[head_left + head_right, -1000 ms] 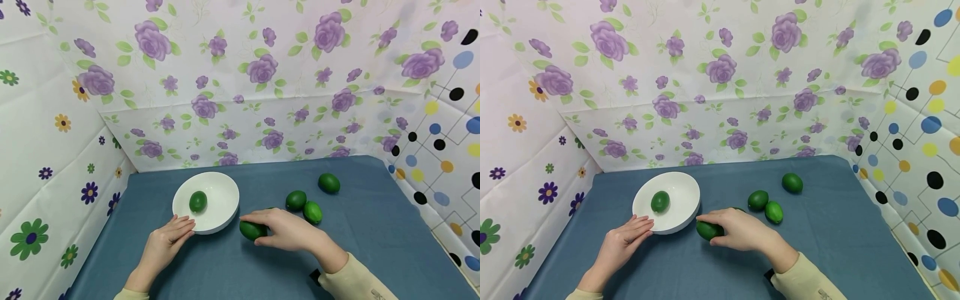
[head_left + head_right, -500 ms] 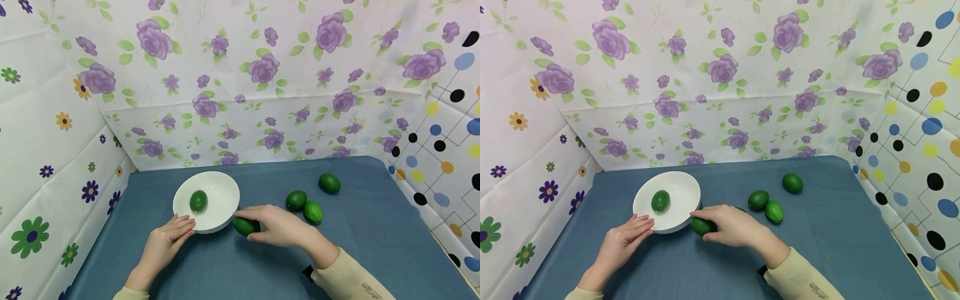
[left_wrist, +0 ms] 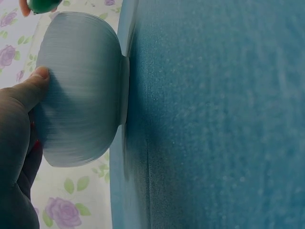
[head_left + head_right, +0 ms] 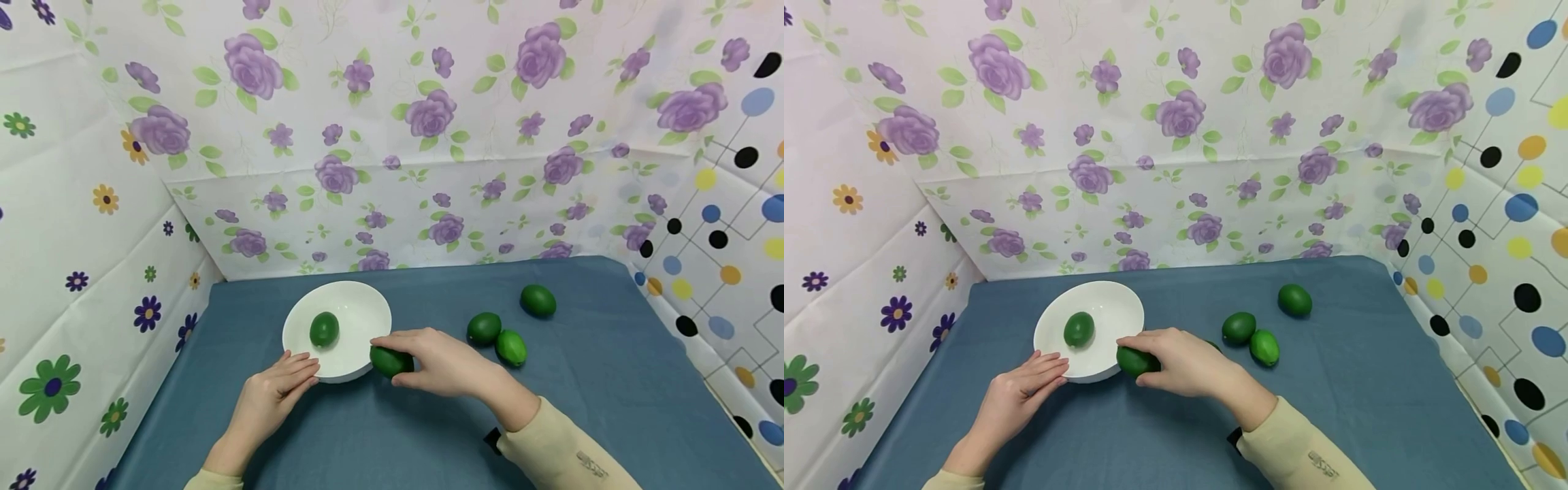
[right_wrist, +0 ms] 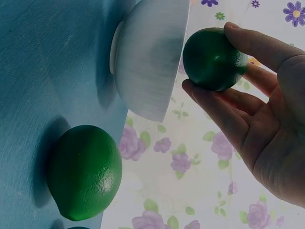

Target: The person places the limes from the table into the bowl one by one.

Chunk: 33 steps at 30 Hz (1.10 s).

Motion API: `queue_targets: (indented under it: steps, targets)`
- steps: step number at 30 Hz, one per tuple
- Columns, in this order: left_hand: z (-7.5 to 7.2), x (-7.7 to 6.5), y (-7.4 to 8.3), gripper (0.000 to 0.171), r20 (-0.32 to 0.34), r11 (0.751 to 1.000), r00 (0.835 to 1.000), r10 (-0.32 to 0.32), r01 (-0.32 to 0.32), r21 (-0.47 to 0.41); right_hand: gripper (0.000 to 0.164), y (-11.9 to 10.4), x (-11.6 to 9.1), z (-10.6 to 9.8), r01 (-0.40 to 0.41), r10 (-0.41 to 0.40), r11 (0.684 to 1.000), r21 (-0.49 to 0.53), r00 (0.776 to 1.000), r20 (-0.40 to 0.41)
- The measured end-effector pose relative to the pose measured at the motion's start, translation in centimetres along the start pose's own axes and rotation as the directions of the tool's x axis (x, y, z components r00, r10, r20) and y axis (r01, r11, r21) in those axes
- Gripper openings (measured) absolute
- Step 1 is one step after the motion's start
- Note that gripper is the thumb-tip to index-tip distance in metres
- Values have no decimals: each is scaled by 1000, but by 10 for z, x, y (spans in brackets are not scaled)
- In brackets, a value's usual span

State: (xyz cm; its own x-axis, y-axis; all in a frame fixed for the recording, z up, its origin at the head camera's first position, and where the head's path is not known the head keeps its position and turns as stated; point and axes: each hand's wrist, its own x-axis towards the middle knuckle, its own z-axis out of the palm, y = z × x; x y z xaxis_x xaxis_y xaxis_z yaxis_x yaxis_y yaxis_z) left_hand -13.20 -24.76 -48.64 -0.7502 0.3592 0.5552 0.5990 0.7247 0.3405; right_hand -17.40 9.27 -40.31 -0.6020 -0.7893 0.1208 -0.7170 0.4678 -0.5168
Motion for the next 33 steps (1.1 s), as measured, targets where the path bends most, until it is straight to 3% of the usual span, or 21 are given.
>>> queue_targets:
  steps: [33]
  targets:
    - [-1,0,1,31,5,1000,1000,6,-6,7,65,-3,33,10,-18,16,999,-39,998,-54]
